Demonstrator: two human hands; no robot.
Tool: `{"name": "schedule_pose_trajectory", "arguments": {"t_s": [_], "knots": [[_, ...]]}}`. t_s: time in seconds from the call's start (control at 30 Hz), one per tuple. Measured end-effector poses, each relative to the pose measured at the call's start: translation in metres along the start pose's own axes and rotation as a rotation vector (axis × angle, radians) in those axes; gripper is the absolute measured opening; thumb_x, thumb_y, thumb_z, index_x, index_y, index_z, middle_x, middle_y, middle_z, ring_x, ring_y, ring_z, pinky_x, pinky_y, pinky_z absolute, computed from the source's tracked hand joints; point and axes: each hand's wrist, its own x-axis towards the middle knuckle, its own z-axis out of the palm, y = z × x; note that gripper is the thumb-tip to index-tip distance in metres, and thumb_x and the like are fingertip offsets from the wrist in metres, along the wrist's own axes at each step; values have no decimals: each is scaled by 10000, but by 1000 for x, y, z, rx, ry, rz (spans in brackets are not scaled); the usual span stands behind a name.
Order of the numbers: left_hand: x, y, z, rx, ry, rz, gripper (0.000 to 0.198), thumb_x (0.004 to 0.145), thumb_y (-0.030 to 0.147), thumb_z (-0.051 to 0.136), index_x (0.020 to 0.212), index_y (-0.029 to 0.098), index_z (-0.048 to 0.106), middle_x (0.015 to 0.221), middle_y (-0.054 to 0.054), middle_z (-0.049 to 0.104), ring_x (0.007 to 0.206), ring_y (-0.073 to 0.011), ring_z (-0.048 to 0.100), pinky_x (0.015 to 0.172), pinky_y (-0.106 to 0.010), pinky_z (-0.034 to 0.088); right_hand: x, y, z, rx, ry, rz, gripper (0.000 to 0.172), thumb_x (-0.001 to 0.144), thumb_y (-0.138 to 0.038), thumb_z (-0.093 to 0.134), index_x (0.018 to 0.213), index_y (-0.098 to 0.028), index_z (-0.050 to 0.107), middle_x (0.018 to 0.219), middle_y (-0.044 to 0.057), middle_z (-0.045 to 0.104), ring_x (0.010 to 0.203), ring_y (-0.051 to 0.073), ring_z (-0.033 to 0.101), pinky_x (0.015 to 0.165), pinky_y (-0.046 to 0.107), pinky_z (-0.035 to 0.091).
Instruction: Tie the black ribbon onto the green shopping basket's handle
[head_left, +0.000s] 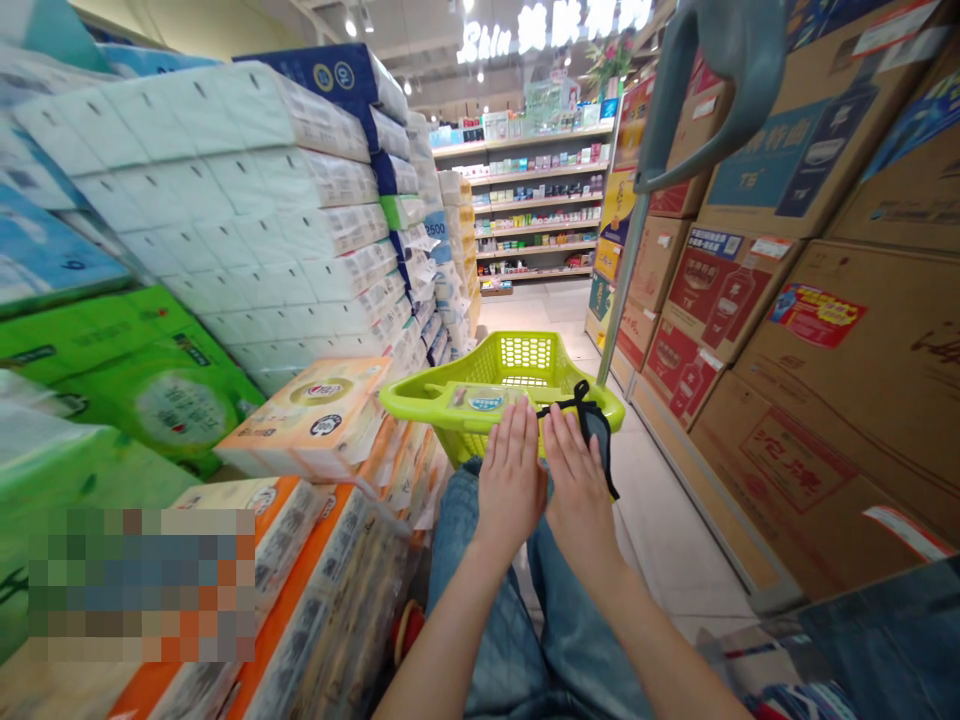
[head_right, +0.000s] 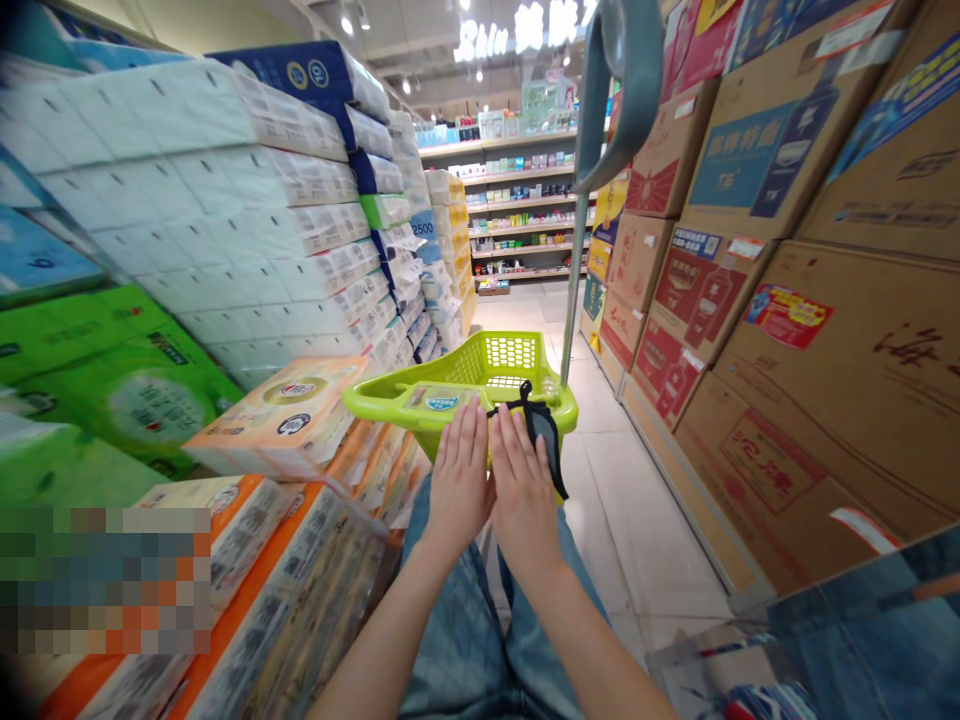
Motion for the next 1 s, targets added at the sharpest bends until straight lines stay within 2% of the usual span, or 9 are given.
{"name": "schedule_pose_trajectory", "arguments": {"t_s": [0.2, 0.3, 0.43, 0.6, 0.7, 0.87, 1.0], "knots": [[1, 4, -2, -34, -8, -12, 720, 887, 138, 433, 1561, 53, 190, 1624, -157, 292, 1526, -259, 210, 1221, -440, 275, -1, 42, -17, 37, 87, 97, 853, 815, 30, 298, 1603, -229, 100, 1635, 111, 283, 1533, 204, 176, 1222, 548, 227], [1, 4, -1, -20, -20, -16, 722, 891, 154, 444, 1558, 42, 192, 1633, -153, 270, 1531, -263, 191, 1220, -444, 278, 4, 51, -20, 42, 107, 159, 890, 771, 35, 316, 1602, -211, 111, 1650, 112, 240, 1536, 214, 161, 1221, 557, 220], [0, 3, 0, -3, -15, -15, 729, 882, 150, 456, 1555, 38, 199, 1632, -153, 273, 1532, -263, 186, 1213, -446, 299, 8, 32, -14, -30, 94, 160, 840, 818, 20, 306, 1603, -194, 98, 1640, 129, 261, 1535, 227, 169, 1213, 561, 246], [-2, 0, 3, 48, 10, 4, 671, 908, 121, 423, 1552, 72, 240, 1610, -154, 328, 1522, -263, 224, 1194, -449, 342, 5, -8, 1, -54, 11, 21, 789, 878, -11, 316, 1605, -191, 70, 1613, 112, 331, 1524, 216, 217, 1201, 504, 307], [-2, -1, 3, 48, 6, 11, 662, 916, 109, 410, 1555, 86, 239, 1608, -152, 332, 1521, -260, 226, 1194, -450, 344, 2, -13, 3, -42, -4, -8, 783, 886, -14, 313, 1605, -187, 58, 1609, 105, 342, 1524, 205, 218, 1202, 484, 311], [-1, 0, 0, -29, -23, -4, 726, 879, 129, 446, 1559, 54, 203, 1628, -149, 284, 1530, -257, 195, 1218, -445, 291, -6, 16, -7, -42, 9, -14, 795, 882, 3, 290, 1606, -226, 55, 1610, 107, 341, 1531, 194, 183, 1210, 505, 286], [0, 2, -2, -48, -22, -9, 749, 881, 134, 443, 1567, 47, 157, 1637, -150, 258, 1537, -259, 166, 1221, -454, 279, -8, 41, -19, -1, 66, 85, 849, 824, 35, 285, 1605, -218, 69, 1642, 125, 256, 1538, 216, 146, 1207, 548, 270]]}}
